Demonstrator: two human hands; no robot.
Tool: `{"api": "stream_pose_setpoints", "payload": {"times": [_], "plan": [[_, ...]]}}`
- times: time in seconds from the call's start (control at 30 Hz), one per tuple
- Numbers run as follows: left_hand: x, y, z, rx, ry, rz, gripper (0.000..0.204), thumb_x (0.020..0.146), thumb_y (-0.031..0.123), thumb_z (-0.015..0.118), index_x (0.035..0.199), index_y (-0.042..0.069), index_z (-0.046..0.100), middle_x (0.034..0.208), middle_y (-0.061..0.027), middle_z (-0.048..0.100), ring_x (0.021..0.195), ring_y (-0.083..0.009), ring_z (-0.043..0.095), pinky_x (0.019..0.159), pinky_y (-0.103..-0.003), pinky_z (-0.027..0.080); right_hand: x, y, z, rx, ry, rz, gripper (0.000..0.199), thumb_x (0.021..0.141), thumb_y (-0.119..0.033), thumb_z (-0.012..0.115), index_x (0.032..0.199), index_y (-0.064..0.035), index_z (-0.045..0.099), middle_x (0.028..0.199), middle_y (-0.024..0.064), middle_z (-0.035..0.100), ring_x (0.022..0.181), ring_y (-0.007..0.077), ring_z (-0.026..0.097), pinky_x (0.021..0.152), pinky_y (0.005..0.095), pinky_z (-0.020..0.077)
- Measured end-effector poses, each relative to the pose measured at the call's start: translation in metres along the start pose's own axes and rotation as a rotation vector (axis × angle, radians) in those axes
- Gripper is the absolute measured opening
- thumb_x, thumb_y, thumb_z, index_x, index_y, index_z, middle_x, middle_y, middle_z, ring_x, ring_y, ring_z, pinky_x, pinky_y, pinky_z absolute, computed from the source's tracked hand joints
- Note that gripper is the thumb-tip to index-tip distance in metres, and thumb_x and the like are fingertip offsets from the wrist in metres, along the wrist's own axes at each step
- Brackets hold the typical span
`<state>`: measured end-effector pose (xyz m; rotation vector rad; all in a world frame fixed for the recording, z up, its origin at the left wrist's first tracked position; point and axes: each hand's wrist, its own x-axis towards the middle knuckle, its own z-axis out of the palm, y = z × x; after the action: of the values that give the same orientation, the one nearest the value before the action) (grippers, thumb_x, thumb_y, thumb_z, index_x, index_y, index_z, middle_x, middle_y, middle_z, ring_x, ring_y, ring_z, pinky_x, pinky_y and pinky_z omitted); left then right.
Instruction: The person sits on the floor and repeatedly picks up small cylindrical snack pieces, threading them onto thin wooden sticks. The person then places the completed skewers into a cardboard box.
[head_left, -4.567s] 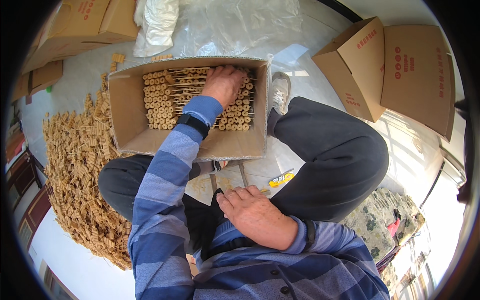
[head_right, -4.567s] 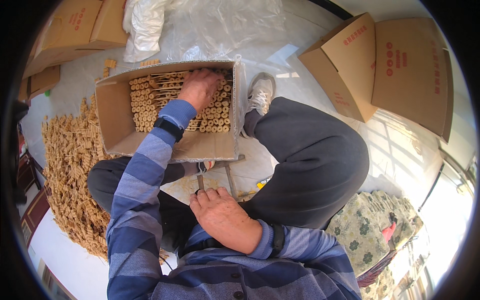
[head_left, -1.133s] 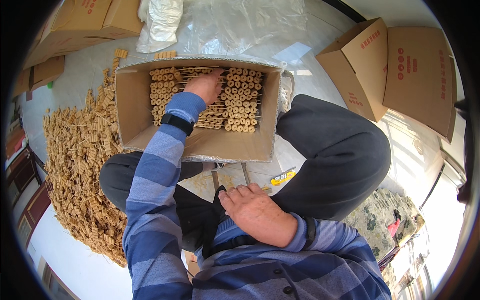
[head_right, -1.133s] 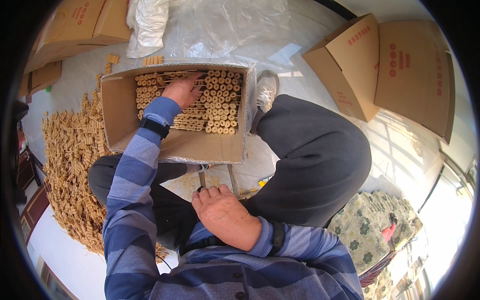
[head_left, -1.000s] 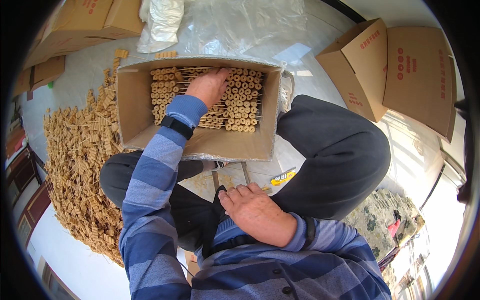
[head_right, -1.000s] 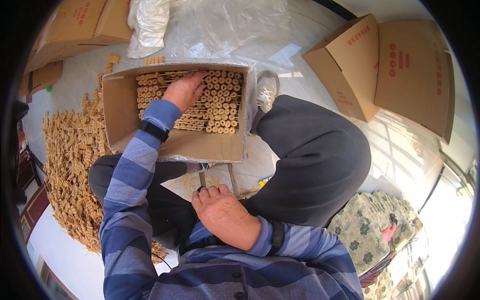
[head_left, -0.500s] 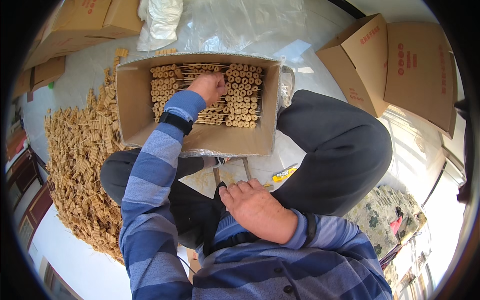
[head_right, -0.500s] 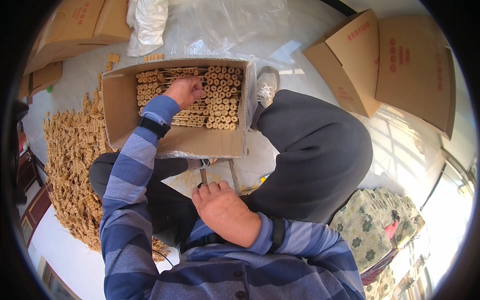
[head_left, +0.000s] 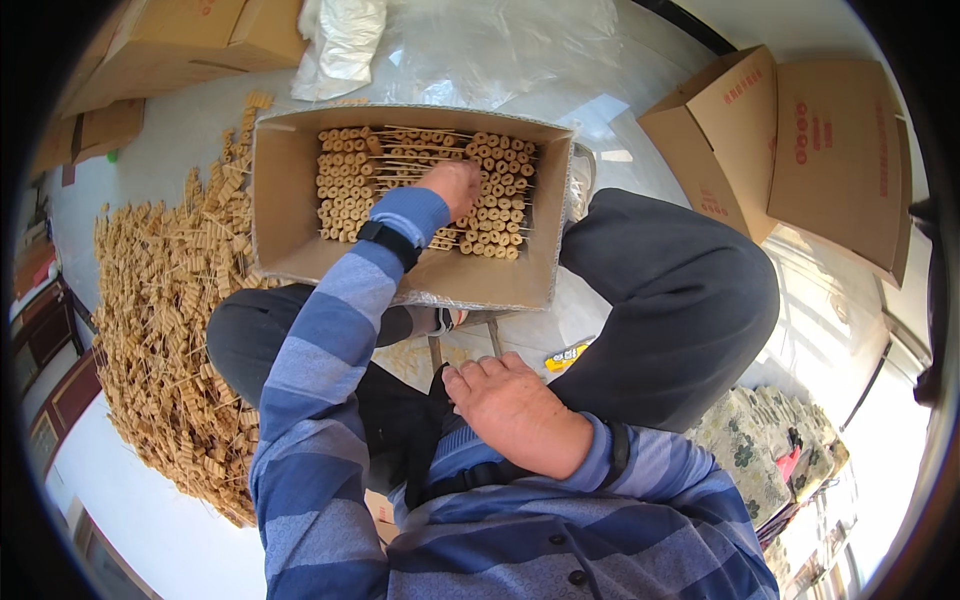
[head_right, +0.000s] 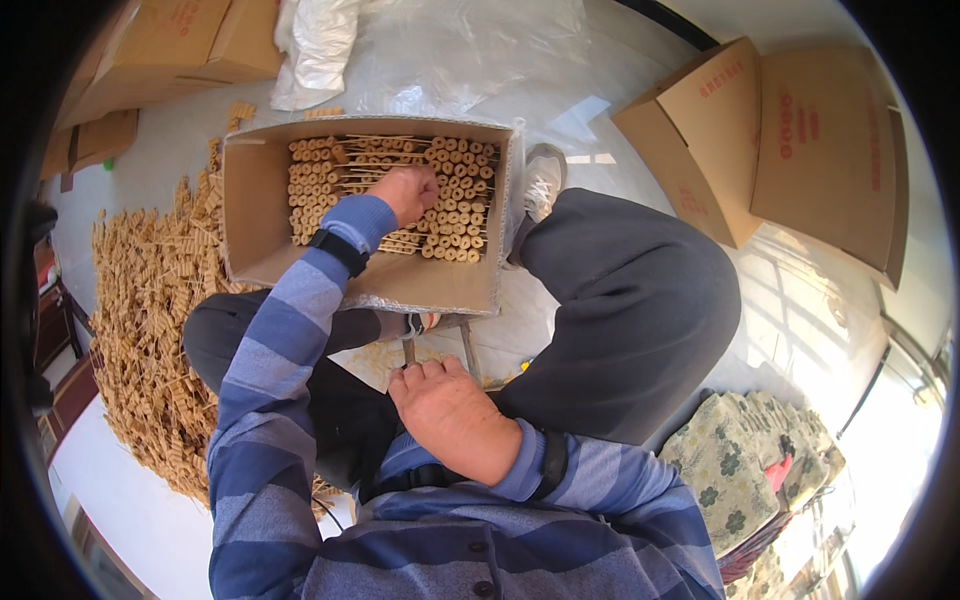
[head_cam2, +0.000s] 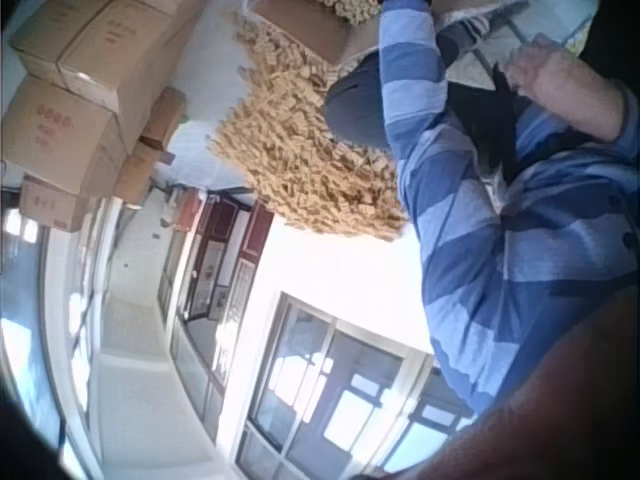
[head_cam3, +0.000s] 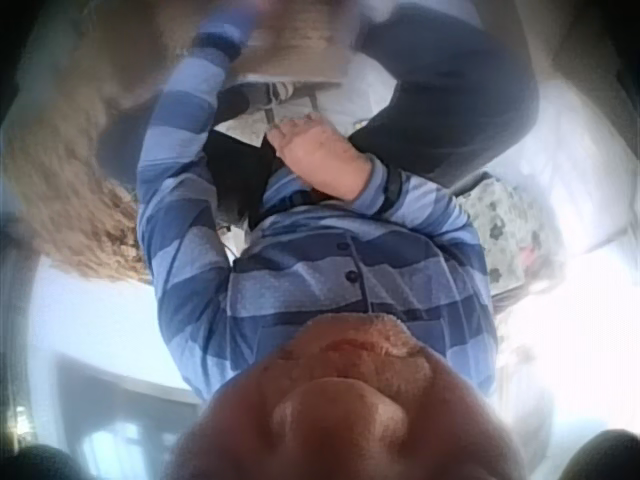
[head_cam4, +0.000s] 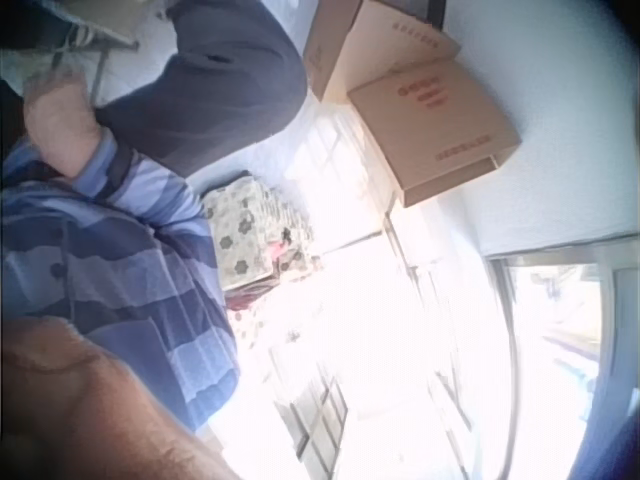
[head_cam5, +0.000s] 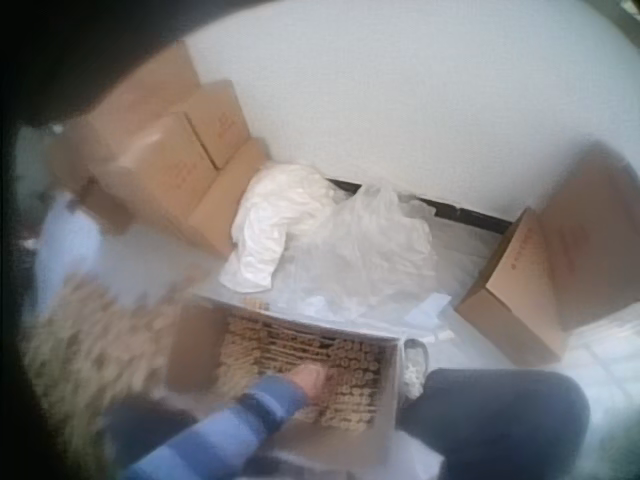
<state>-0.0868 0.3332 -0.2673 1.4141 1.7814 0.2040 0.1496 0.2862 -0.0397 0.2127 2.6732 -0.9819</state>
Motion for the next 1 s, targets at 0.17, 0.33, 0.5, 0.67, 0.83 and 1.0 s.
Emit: {"api": "stream_pose_setpoints", "payload": {"times": [0.17,0.33,0.5,0.67,0.83,1.0], "plan": [[0.004,0.033,-0.01,0.216,-0.273,-0.068,0.034,0.09,0.018,0.054,0.116,0.001,0.067,0.111,-0.0222,0.07,0.105,-0.0407,0.066,0.091,-0.047,0.053,0.009,0.002,0.006,0.009,0.027,-0.057,0.024,0.086,-0.017,0.064,0.106,-0.0029,0.062,0.093,0.0109,0.065,0.09,0.0267,0.064,0.081,0.0385,0.0475],[-0.107,0.083,-0.094,-0.064,0.324,0.11,0.034,0.093,0.026,0.06,0.111,-0.001,0.063,0.111,-0.0247,0.065,0.108,-0.0422,0.062,0.095,-0.049,0.049,0.027,-0.002,0.002,-0.023,-0.116,-0.063,0.036,0.089,-0.021,0.07,0.117,0.0006,0.063,0.102,0.0206,0.069,0.094,0.0373,0.066,0.082,0.0441,0.0512],[-0.322,0.035,-0.125,-0.327,0.987,0.194,0.036,0.098,0.028,0.061,0.122,0.001,0.062,0.108,-0.0158,0.067,0.1,-0.0269,0.066,0.088,-0.036,0.053,0.042,-0.032,-0.016,0.361,-0.226,0.004,0.033,0.097,-0.018,0.066,0.124,-0.0008,0.063,0.11,0.0155,0.072,0.103,0.0268,0.069,0.09,0.0338,0.0527],[-0.512,-0.115,0.011,-1.076,1.431,-0.54,0.039,0.099,0.024,0.063,0.132,0.002,0.059,0.11,-0.0063,0.066,0.093,-0.0143,0.065,0.084,-0.029,0.056,0.05,-0.078,-0.051,0.499,-0.205,0.011,0.03,0.1,-0.013,0.062,0.127,0.001,0.063,0.108,0.0073,0.071,0.102,0.0145,0.065,0.093,0.0281,0.0491],[-0.573,-0.197,0.214,-1.781,1.677,-1.067,0.037,0.092,0.013,0.068,0.125,-0.002,0.06,0.092,-0.0101,0.067,0.07,-0.0165,0.066,0.061,-0.029,0.058,0.075,-0.123,-0.062,0.481,-0.21,0.0,0.027,0.1,-0.009,0.06,0.125,-0.0001,0.064,0.109,0.007,0.071,0.102,0.0152,0.064,0.092,0.0285,0.049],[-0.494,-0.239,0.256,-1.187,1.146,-1.041,0.046,0.087,0.023,0.074,0.124,0.0,0.061,0.102,-0.0118,0.068,0.077,-0.0189,0.067,0.064,-0.033,0.056,0.103,-0.148,-0.062,0.389,-0.289,-0.003,0.027,0.1,-0.009,0.061,0.125,0.0006,0.064,0.109,0.0091,0.072,0.102,0.0163,0.065,0.092,0.0288,0.0493]]}}
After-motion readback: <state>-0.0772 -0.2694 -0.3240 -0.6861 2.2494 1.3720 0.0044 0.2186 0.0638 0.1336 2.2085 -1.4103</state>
